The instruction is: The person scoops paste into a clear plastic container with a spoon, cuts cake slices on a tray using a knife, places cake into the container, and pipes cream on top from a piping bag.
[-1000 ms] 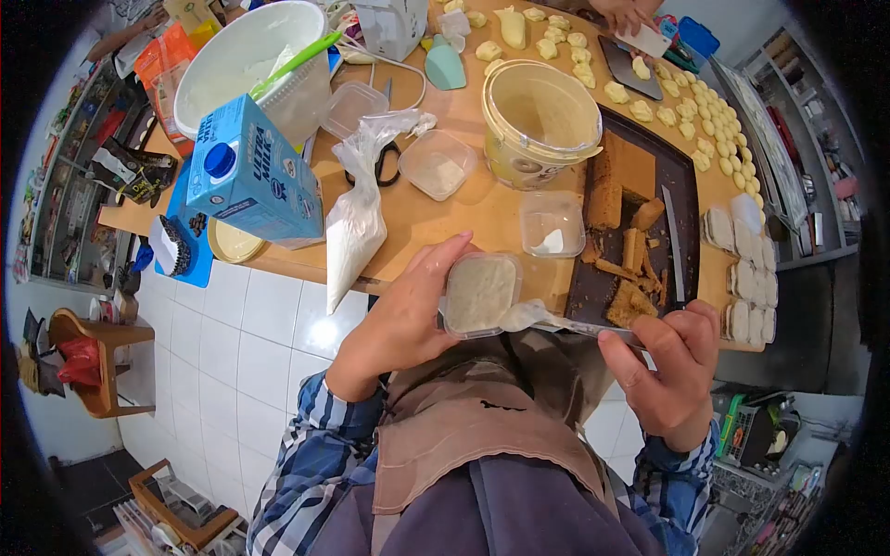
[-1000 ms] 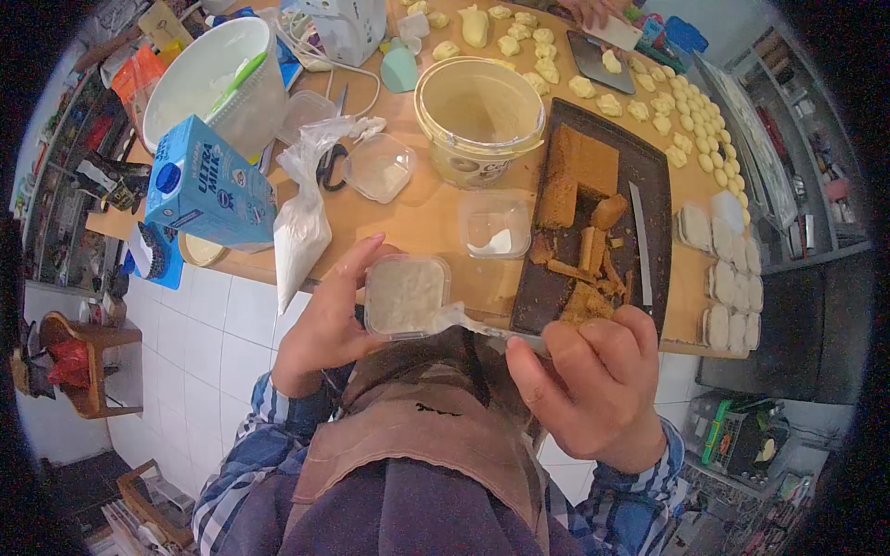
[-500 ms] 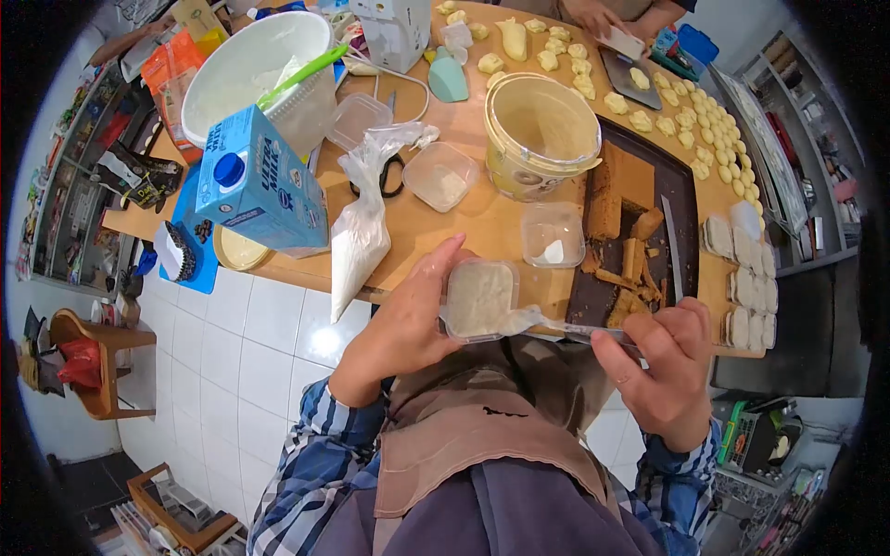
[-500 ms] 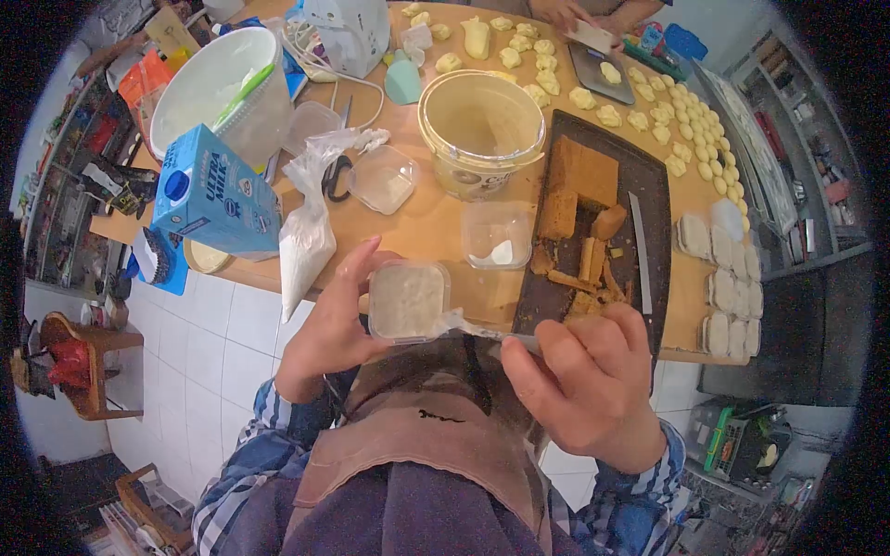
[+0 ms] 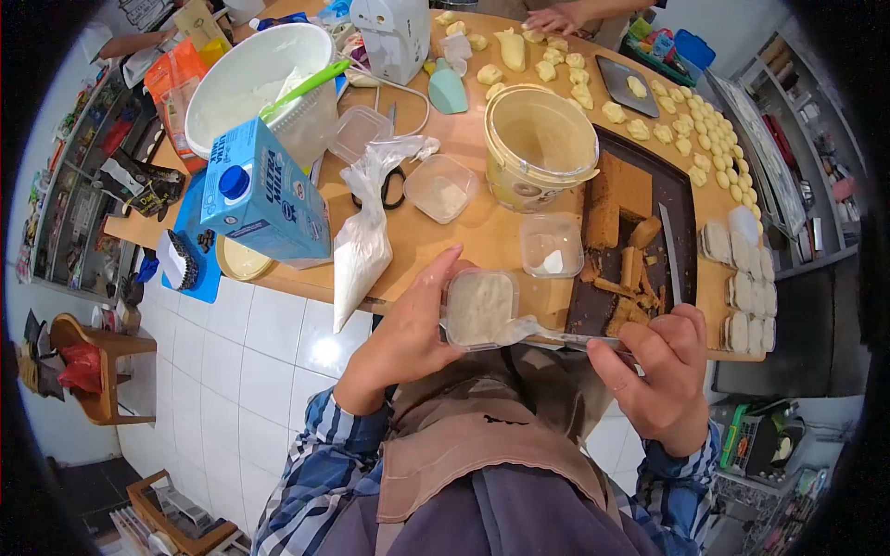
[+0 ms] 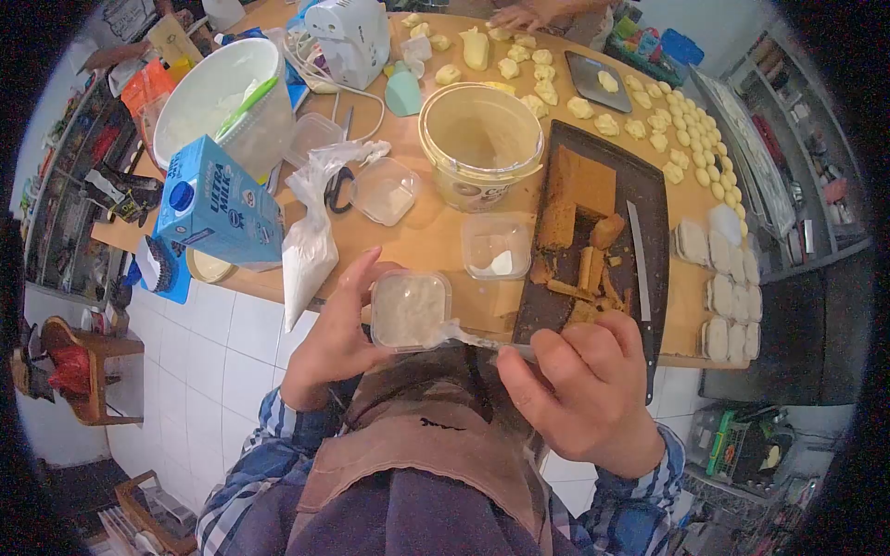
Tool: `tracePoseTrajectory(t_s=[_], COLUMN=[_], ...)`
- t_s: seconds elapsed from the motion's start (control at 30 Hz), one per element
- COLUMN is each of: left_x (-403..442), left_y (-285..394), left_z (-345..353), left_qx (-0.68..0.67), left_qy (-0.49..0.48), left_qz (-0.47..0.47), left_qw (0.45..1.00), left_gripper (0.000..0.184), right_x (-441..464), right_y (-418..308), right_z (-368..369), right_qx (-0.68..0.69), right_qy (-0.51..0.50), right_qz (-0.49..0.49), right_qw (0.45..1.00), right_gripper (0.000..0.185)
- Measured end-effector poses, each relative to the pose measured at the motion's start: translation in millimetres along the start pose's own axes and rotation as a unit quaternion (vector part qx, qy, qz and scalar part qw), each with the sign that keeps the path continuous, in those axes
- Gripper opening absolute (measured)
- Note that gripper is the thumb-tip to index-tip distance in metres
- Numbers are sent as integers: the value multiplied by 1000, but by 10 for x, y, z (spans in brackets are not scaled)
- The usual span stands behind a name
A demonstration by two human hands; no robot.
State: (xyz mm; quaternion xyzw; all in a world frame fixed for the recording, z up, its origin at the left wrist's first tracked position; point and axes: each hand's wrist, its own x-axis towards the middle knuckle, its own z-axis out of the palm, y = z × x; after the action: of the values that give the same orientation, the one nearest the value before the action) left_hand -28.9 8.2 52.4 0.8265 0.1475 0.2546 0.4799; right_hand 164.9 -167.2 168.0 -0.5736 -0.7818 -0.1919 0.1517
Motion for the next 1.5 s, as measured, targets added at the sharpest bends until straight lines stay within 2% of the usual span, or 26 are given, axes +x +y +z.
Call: tracePoseTrajectory(t_s=[0.23,0.33,0.83,0.93,1.2,1.33,1.5], left_x=[4,-8,-30,-36,-48,-58,-46], left_y=[-5,-26,-58,-81,-132,-141,-195], left_z=[-13,-26,9,-10,42,76,187], left_qx=[0,10,-1,-6,-24,0,-48], left_qy=[14,-5,30,6,39,88,116], left_qz=[-17,-14,5,0,3,4,8], left_qw=[1000,1000,1000,1000,999,996,992], left_gripper=[97,106,101,104,105,101,103], right_x=[14,13,102,123,132,102,80], right_y=[21,19,-23,-24,-28,-9,47], right_z=[-2,12,-53,-46,-47,-59,39], right_qx=[-4,-6,-19,-20,-23,-33,10], right_qy=[-3,-4,-9,-13,1,14,73], right_qz=[3,1,2,-4,13,37,112], right_qw=[1000,1000,1000,1000,1000,999,991], right_gripper=[35,35,33,33,35,34,34])
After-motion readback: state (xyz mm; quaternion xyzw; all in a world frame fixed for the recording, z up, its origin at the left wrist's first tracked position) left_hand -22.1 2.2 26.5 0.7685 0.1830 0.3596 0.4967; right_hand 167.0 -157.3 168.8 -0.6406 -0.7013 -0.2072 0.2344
